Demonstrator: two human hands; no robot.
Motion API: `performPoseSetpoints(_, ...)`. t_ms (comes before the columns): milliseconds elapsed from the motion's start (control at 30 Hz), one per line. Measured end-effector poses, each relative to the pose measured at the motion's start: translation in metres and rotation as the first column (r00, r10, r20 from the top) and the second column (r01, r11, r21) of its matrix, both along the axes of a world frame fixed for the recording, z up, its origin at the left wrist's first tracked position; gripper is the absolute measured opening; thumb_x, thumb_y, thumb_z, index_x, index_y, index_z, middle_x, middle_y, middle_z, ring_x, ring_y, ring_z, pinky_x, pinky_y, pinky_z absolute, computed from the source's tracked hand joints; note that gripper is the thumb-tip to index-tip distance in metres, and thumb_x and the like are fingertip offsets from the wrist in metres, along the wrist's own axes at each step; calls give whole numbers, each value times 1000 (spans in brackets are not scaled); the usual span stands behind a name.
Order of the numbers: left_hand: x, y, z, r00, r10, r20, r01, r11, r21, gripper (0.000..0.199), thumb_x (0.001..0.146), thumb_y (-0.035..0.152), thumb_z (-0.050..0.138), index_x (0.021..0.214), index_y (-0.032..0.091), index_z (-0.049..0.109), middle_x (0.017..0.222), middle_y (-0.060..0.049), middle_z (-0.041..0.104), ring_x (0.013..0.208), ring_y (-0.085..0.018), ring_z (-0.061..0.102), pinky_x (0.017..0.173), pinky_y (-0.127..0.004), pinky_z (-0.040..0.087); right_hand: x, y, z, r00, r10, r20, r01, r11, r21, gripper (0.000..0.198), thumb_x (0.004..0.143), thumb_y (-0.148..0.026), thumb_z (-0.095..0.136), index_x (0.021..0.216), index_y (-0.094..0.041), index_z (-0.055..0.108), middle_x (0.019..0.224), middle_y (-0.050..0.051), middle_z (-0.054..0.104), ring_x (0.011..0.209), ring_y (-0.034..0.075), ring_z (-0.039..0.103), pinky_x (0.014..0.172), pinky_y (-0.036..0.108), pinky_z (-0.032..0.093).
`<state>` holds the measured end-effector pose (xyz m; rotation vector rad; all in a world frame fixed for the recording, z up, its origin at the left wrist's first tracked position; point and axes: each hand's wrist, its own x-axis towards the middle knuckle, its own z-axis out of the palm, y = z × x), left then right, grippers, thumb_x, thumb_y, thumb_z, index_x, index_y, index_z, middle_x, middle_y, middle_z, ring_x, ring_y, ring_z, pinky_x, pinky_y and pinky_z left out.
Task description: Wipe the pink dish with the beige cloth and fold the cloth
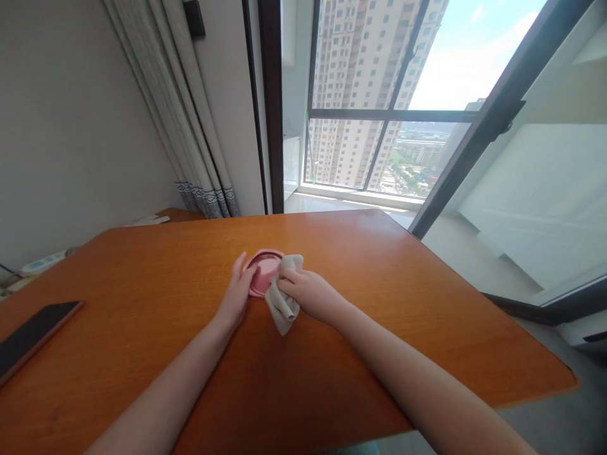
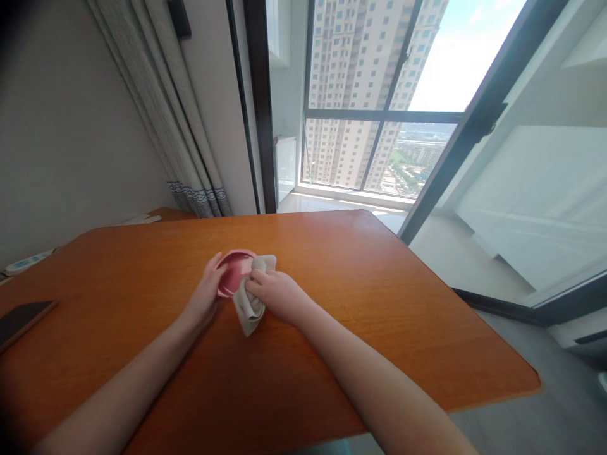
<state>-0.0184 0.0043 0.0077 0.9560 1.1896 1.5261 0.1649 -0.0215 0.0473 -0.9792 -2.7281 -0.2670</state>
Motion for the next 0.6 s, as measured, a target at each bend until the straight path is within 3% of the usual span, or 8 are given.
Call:
performPoseSetpoints(100,0,2,-7,999,27,-20,-27,999,21,35,76,44,58,102,20,59,114,-7,59,111,-22,52,95,-35,40,-10,-5,-6,998,-35,-44,35,999,7,19,89,-16,46,105,-19,53,106,6,55,73,13,54,62,26,45)
performPoseSetpoints(167,2,-1,-9,993,112,-31,-111,994,17,36,78,48,54,100,20,58,111,-7,60,109,-22,53,97,-36,40,-22,-11,-13,996,-42,-80,45,999,31,25,89,-17,43,113,-17,50,110,8,55,70,13,54,58,26,45)
performPoseSetpoints(267,7,-8,-9,979,184,-90,-181,983,42,36,82,48,50,107,22,57,121,-6,55,119,-21,47,105,-33,32,-36,-17,-21,992,-67,-108,74,995,60,32,90,-20,41,121,-15,45,116,12,54,66,13,55,53,26,44)
performPoseSetpoints(333,10,-11,-9,990,128,-54,-124,990,63,40,84,47,49,118,25,52,130,-4,50,124,-19,44,105,-31,32,-35,-17,-21,985,-137,-104,142,989,42,28,89,-20,42,116,-16,48,112,11,56,64,12,55,51,25,42)
performPoseSetpoints(433,11,-11,-11,999,-20,39,19,1000,15,60,78,42,60,133,30,38,131,-4,50,116,-20,51,96,-33,42,-22,-9,-17,974,-217,-71,218,976,-2,17,88,-18,44,101,-18,54,100,7,58,65,13,55,50,24,39)
performPoseSetpoints(500,9,-9,-12,998,-53,18,53,999,-14,70,73,37,66,135,30,35,128,-5,52,111,-21,54,92,-34,44,-10,-1,-12,984,-178,-30,177,984,-5,15,88,-18,45,99,-19,55,99,6,57,68,13,55,54,24,40)
performPoseSetpoints(600,4,-4,-14,996,-29,-83,34,997,62,51,73,36,65,121,23,51,120,-5,57,109,-20,53,97,-33,40,-1,6,-7,999,-50,11,49,998,24,14,89,-19,46,99,-19,57,104,7,56,77,15,55,66,26,43)
